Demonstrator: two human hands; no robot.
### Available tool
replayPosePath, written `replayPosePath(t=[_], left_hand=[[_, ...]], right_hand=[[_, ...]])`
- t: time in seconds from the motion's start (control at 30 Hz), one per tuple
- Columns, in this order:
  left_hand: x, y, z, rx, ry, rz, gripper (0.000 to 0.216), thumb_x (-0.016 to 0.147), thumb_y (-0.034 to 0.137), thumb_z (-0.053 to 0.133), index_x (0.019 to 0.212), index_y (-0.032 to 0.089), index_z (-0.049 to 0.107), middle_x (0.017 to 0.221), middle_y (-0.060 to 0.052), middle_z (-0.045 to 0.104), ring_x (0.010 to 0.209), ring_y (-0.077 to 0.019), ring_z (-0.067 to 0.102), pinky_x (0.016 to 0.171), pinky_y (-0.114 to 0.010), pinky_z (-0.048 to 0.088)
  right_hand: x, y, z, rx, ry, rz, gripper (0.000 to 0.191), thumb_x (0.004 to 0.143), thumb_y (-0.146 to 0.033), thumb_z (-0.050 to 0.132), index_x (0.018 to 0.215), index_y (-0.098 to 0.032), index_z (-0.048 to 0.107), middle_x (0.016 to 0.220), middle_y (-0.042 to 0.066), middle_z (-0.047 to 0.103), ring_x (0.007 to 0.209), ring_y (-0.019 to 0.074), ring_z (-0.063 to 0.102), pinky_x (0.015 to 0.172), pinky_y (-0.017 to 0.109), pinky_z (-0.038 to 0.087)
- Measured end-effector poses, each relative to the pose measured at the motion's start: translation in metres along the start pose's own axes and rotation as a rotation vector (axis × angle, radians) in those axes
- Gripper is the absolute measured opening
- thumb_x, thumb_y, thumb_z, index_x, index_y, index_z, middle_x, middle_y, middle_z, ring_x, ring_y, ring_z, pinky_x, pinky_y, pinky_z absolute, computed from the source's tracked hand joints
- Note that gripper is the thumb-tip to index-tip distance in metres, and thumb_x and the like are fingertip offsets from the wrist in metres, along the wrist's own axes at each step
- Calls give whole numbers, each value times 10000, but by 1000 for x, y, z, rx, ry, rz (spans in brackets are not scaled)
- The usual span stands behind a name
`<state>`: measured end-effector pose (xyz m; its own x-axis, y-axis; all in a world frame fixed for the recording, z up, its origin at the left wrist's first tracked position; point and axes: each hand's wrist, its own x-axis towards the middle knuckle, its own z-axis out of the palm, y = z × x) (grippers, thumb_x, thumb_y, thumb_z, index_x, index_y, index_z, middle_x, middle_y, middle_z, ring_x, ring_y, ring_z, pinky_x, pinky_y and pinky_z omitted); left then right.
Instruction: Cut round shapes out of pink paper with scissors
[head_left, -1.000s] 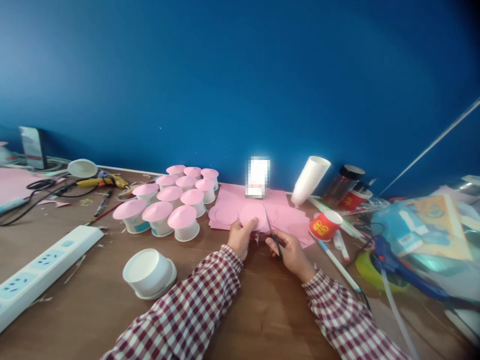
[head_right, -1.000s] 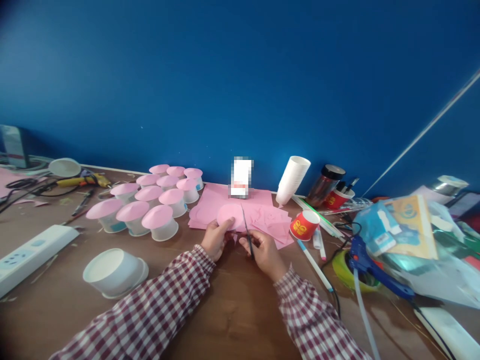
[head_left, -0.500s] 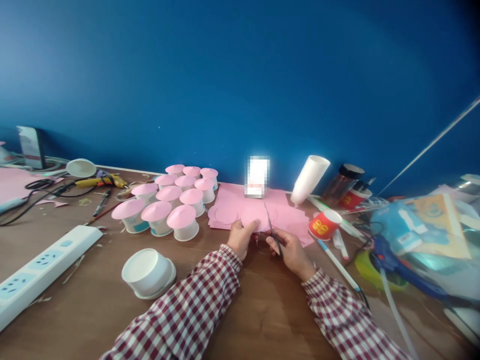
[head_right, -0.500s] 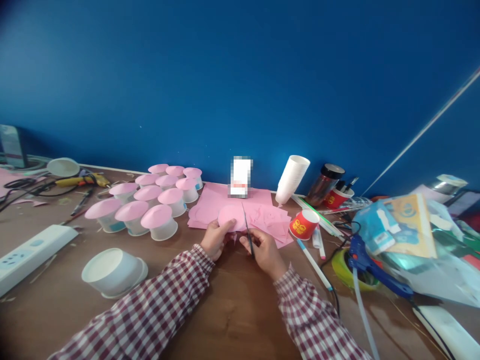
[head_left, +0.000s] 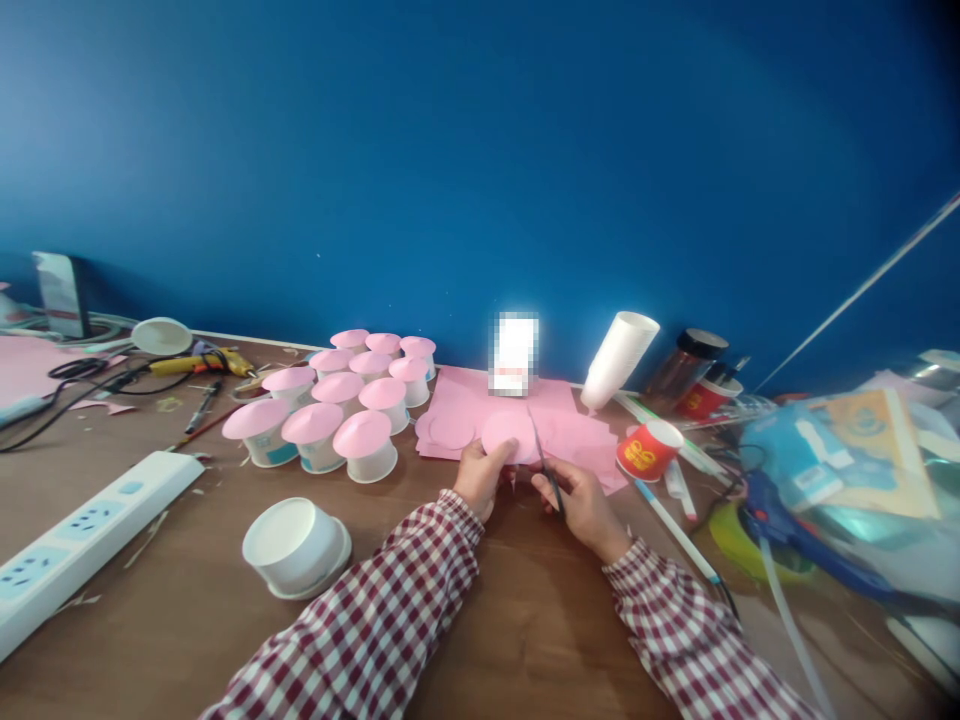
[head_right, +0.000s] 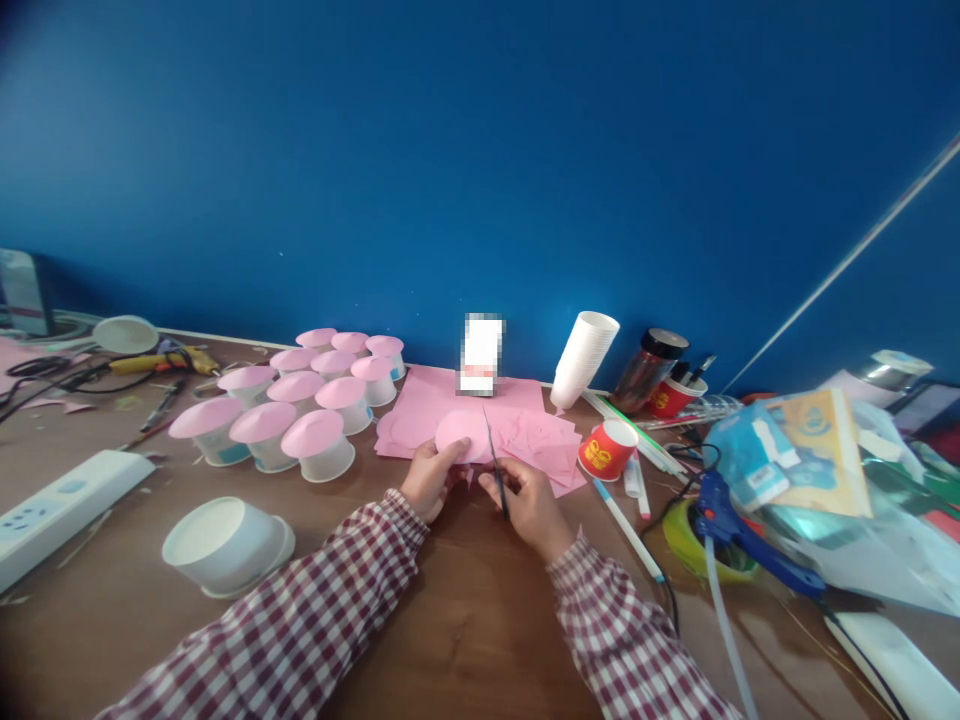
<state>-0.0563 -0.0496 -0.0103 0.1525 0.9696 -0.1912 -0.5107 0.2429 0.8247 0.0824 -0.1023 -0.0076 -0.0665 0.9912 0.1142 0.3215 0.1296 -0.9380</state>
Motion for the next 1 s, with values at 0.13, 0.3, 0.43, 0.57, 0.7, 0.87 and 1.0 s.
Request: replayPosePath(t=[0.13,0.3,0.43,0.57,0.7,0.87,1.0], left_hand=[[0,-1,-1,2,23,-7,324,573,325,752,722,98,575,549,-9,562,420,-80,482,388,-204,362],[1,-1,-1,-7,32,-16,327,573,327,755,734,97,586,560,-15,575,425,-78,487,403,-207,377],[1,-1,-1,-20,42,-13,353,567,326,766,774,90,606,604,-26,598,449,-79,507,411,-199,385],[-1,1,1,-15,28,4,353,560,331,773,756,85,612,608,-32,605,457,-85,516,416,-203,401],[-3,2,1,-4,-6,-2,337,562,327,775,737,83,623,605,-38,616,462,-90,530,412,-199,411],[-3,3,1,16,-4,-12,345,568,331,774,755,75,638,634,-56,638,490,-98,553,415,-190,421],[-3,3,1,10,14,-4,334,575,327,770,745,76,631,612,-45,628,475,-94,547,416,-189,425]], right_hand=[[0,1,-1,-20,0,-1,314,821,-439,570,909,-141,615,591,-22,507,507,109,478,473,223,412],[0,2,-1,-32,-1,-9,315,823,-440,570,913,-142,613,592,-23,506,506,108,474,475,223,404],[-1,2,0,-15,-2,5,328,816,-453,575,911,-141,610,589,-24,502,502,110,471,470,226,400],[-1,1,1,12,-3,28,345,805,-471,579,911,-143,608,589,-21,505,504,116,481,477,235,417],[0,0,1,39,-6,24,329,805,-464,575,895,-149,604,591,-21,513,519,120,495,489,236,427],[0,1,1,48,-9,14,313,814,-439,571,911,-144,604,616,-11,540,538,117,513,496,231,429],[0,1,1,31,-22,-6,320,817,-443,567,921,-143,608,612,-14,542,537,114,514,503,230,433]])
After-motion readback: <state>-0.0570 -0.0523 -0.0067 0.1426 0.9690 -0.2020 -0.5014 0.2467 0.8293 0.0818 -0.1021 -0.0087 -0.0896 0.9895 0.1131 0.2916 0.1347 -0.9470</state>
